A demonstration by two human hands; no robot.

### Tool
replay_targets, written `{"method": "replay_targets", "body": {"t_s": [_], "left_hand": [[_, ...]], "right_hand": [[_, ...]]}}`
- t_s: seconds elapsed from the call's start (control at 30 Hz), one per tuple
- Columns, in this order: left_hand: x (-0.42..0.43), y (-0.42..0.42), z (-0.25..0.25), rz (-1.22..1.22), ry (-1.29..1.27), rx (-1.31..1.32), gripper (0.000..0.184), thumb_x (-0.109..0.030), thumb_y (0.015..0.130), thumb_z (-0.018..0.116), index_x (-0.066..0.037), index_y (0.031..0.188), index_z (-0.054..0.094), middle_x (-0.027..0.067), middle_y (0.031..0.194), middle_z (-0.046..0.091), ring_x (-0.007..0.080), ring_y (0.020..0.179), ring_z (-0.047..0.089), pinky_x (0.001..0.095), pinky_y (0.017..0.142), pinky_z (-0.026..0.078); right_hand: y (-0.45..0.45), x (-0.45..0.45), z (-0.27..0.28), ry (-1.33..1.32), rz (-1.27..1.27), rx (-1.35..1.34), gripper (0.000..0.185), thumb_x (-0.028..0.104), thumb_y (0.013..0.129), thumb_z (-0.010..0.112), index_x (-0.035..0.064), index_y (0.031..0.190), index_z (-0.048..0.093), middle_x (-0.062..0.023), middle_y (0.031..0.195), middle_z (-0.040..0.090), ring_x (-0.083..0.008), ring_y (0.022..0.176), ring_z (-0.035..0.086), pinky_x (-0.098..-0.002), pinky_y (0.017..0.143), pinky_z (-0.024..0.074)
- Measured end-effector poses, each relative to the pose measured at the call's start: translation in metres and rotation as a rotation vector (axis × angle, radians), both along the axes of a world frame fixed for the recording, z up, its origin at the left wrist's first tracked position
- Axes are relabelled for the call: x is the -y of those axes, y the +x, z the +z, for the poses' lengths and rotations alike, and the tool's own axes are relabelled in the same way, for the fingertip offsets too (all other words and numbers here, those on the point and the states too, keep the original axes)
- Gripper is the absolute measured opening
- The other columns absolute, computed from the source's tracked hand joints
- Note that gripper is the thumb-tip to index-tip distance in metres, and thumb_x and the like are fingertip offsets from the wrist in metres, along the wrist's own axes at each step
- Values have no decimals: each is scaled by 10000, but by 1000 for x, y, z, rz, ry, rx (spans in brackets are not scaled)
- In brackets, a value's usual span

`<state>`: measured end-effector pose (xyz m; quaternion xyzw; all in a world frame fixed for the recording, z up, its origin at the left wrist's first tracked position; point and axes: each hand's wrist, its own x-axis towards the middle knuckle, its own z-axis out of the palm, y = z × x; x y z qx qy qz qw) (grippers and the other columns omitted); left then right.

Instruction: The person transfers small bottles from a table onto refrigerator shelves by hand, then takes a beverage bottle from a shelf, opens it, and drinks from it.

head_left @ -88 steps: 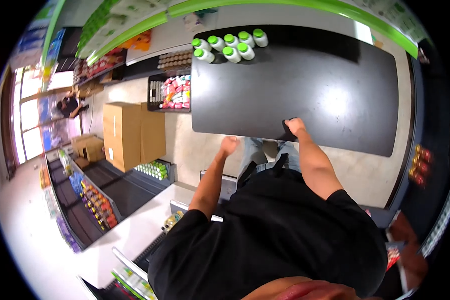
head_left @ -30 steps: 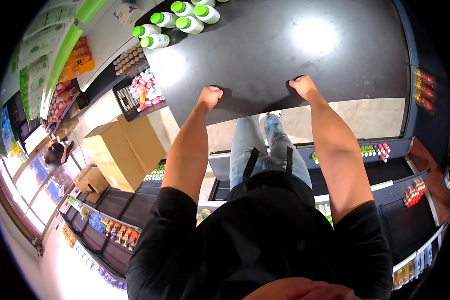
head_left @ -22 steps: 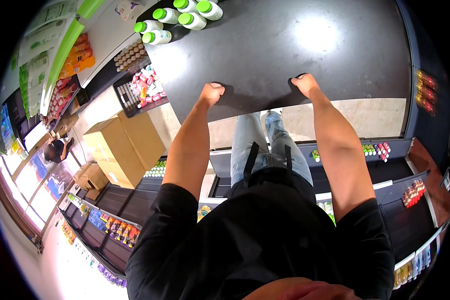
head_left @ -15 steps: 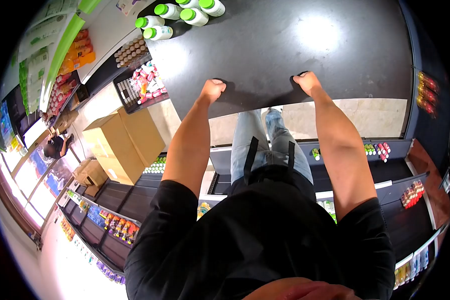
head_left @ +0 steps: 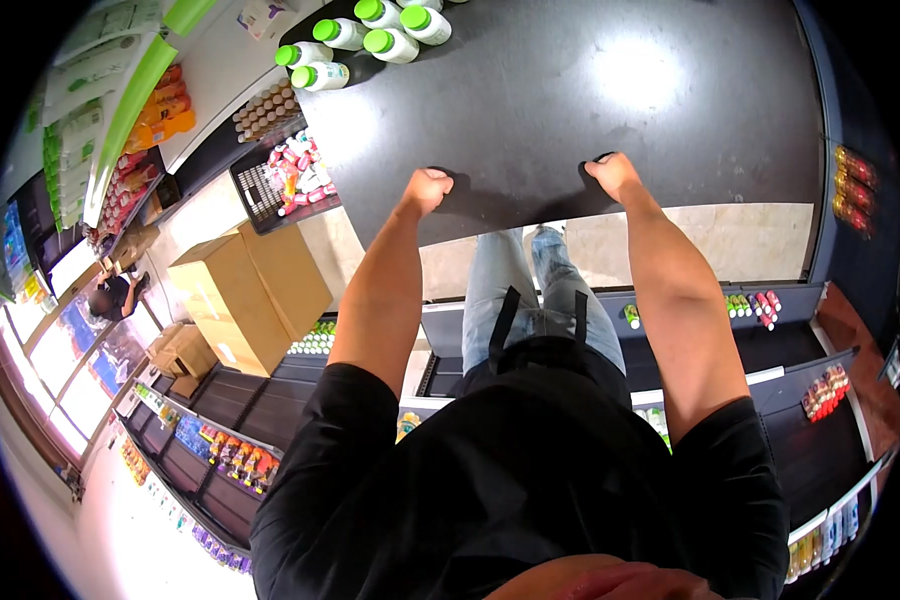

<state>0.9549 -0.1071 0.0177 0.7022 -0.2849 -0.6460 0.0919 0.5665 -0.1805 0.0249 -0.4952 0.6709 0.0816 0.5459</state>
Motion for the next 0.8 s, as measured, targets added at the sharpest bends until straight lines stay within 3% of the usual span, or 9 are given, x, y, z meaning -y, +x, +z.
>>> {"method": "replay_targets", "body": {"t_s": [0.07, 0.17, 0.27, 0.8], "left_hand": [[0, 1, -2, -7, 2, -2, 197, -108, 703, 577, -77, 537, 475, -20, 465, 369, 91, 404, 326, 299, 396, 206], [0, 1, -2, -11, 1, 2, 202, -104, 703, 576, -79, 533, 469, -23, 466, 359, 87, 407, 319, 297, 398, 201], [-1, 1, -4, -6, -10, -3, 205, -101, 704, 574, -80, 532, 465, -26, 466, 351, 84, 409, 309, 298, 400, 196], [1, 0, -2, -12, -13, 8, 206, -106, 699, 573, -76, 526, 467, -25, 476, 370, 82, 428, 320, 296, 415, 213]], "right_hand": [[0, -2, -2, 11, -19, -12, 397, 339, 764, 625, -51, 832, 663, -230, 820, 651, -339, 794, 613, -390, 781, 460], [0, -5, -4, -82, -36, 5, 375, 308, 762, 617, -65, 734, 628, -194, 666, 603, -271, 620, 531, -377, 673, 443], [2, 1, 8, 19, -15, 1, 394, 332, 750, 629, -51, 837, 664, -228, 831, 655, -338, 791, 612, -392, 780, 461], [1, 1, 0, 18, 5, -27, 399, 336, 757, 614, -42, 871, 670, -239, 876, 657, -353, 847, 623, -398, 801, 463]]}}
